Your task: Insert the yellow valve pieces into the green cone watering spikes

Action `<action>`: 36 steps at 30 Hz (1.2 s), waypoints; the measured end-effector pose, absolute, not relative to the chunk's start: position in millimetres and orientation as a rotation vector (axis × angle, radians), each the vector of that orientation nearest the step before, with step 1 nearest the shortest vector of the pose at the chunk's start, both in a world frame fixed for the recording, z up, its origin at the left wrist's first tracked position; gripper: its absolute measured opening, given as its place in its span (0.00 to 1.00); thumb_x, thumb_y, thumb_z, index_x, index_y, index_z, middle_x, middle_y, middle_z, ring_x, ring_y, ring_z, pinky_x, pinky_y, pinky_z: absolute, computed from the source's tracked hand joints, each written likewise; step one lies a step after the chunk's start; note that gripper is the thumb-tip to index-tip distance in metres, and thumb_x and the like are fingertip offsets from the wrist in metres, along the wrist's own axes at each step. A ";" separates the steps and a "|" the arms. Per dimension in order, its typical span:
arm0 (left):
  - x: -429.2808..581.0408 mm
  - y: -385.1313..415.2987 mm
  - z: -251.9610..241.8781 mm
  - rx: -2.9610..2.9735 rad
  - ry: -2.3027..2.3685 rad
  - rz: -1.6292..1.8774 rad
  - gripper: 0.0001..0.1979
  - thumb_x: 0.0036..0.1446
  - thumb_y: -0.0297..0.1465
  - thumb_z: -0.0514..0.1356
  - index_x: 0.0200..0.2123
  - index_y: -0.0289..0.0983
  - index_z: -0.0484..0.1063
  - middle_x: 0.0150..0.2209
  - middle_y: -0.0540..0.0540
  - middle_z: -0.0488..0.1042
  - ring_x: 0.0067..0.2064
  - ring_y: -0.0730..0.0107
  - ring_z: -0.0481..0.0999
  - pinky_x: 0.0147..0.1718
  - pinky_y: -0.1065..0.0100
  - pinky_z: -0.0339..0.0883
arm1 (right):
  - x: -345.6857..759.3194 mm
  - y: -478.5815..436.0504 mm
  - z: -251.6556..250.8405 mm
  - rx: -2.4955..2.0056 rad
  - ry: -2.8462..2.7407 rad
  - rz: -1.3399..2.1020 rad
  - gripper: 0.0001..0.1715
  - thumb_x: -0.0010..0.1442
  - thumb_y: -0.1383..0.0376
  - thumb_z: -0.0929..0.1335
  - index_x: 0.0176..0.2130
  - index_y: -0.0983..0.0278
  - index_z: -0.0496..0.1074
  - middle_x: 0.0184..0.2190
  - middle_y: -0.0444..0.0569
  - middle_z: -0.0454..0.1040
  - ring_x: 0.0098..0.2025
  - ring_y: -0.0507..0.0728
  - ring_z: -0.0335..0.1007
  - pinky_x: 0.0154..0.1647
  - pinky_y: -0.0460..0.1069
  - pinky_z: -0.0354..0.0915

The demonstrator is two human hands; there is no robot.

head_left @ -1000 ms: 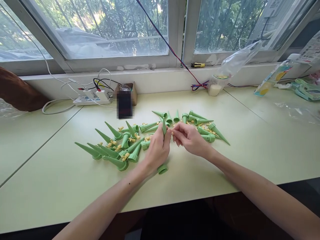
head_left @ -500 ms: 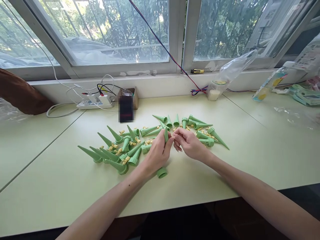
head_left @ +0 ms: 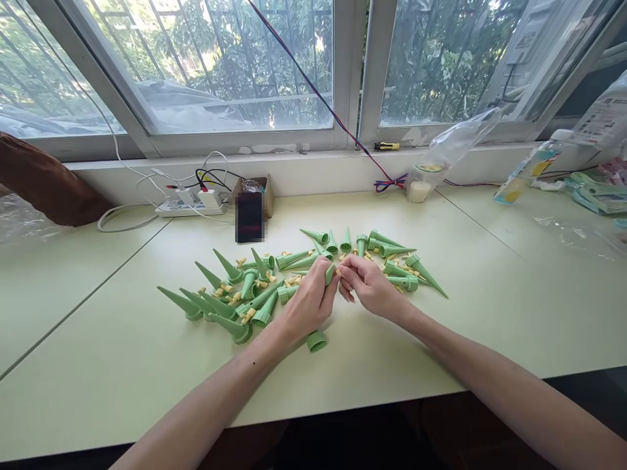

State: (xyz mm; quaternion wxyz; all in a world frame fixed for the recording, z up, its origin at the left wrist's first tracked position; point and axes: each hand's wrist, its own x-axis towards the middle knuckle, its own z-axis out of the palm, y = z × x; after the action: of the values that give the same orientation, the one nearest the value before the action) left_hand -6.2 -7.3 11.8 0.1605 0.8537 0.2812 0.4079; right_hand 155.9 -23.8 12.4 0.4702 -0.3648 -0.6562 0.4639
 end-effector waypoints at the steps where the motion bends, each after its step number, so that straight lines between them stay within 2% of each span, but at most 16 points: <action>1: -6.2 -6.9 11.4 2.443 0.795 1.170 0.05 0.66 0.26 0.48 0.35 0.40 0.54 0.33 0.48 0.62 0.34 0.70 0.63 0.35 0.67 0.62 | 155.2 -23.8 12.4 -0.891 -1.602 1.142 0.17 0.68 0.54 0.60 0.33 0.62 0.61 0.18 0.38 0.62 0.20 0.50 0.60 0.25 0.47 0.60; 7: -6.3 -2.7 15.7 2.342 0.928 1.334 0.03 0.66 0.29 0.50 0.36 0.39 0.59 0.33 0.48 0.65 0.33 0.72 0.65 0.35 0.68 0.63 | 155.3 -21.9 15.1 -0.924 -1.522 1.040 0.17 0.67 0.52 0.62 0.34 0.62 0.62 0.19 0.39 0.63 0.21 0.50 0.61 0.25 0.47 0.61; 11: -10.0 1.9 20.9 2.024 1.062 1.563 0.03 0.67 0.33 0.50 0.39 0.40 0.60 0.28 0.52 0.63 0.28 0.74 0.64 0.31 0.69 0.62 | 164.3 -18.3 18.0 -1.110 -1.480 0.665 0.16 0.68 0.54 0.61 0.33 0.62 0.63 0.21 0.41 0.64 0.23 0.51 0.60 0.25 0.46 0.59; 15: -12.2 2.9 23.0 1.892 1.095 1.652 0.03 0.67 0.33 0.50 0.41 0.40 0.59 0.29 0.52 0.63 0.28 0.74 0.65 0.30 0.69 0.62 | 172.9 -15.1 18.5 -1.205 -1.561 0.292 0.13 0.68 0.59 0.61 0.32 0.62 0.64 0.23 0.42 0.65 0.25 0.51 0.61 0.29 0.47 0.60; 22: -3.8 -7.5 23.6 2.199 0.980 1.623 0.02 0.64 0.27 0.52 0.38 0.39 0.61 0.34 0.47 0.66 0.35 0.70 0.66 0.36 0.67 0.63 | 187.7 -3.8 22.1 -1.300 -1.887 0.054 0.05 0.65 0.68 0.63 0.38 0.64 0.68 0.31 0.48 0.71 0.32 0.55 0.66 0.36 0.48 0.61; 27: 1.3 -12.6 17.4 2.298 0.882 1.425 0.03 0.63 0.26 0.53 0.35 0.39 0.61 0.32 0.48 0.66 0.33 0.71 0.65 0.35 0.68 0.62 | 189.0 5.8 33.9 -1.485 -2.217 0.039 0.08 0.64 0.73 0.62 0.38 0.65 0.71 0.34 0.51 0.71 0.36 0.55 0.67 0.38 0.47 0.60; 33: 3.9 -13.8 11.8 2.353 0.814 1.320 0.05 0.61 0.25 0.54 0.32 0.38 0.61 0.32 0.48 0.68 0.32 0.71 0.66 0.33 0.69 0.62 | 174.0 17.9 39.5 -1.619 -2.547 -0.098 0.13 0.59 0.80 0.62 0.34 0.66 0.70 0.33 0.51 0.69 0.35 0.55 0.66 0.32 0.45 0.55; 36: 4.0 -13.5 11.5 2.348 0.819 1.328 0.05 0.61 0.25 0.54 0.32 0.38 0.62 0.33 0.48 0.69 0.33 0.70 0.68 0.34 0.69 0.62 | 164.5 21.9 41.1 -1.648 -2.637 -0.110 0.10 0.60 0.77 0.63 0.34 0.66 0.70 0.34 0.51 0.70 0.34 0.54 0.66 0.28 0.46 0.52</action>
State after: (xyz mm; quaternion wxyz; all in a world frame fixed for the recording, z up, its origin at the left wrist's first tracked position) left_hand 4.0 -13.5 11.5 0.1605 0.8221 0.2867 0.4650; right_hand 164.5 21.9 41.1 0.0152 -0.5295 -0.8474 -0.0354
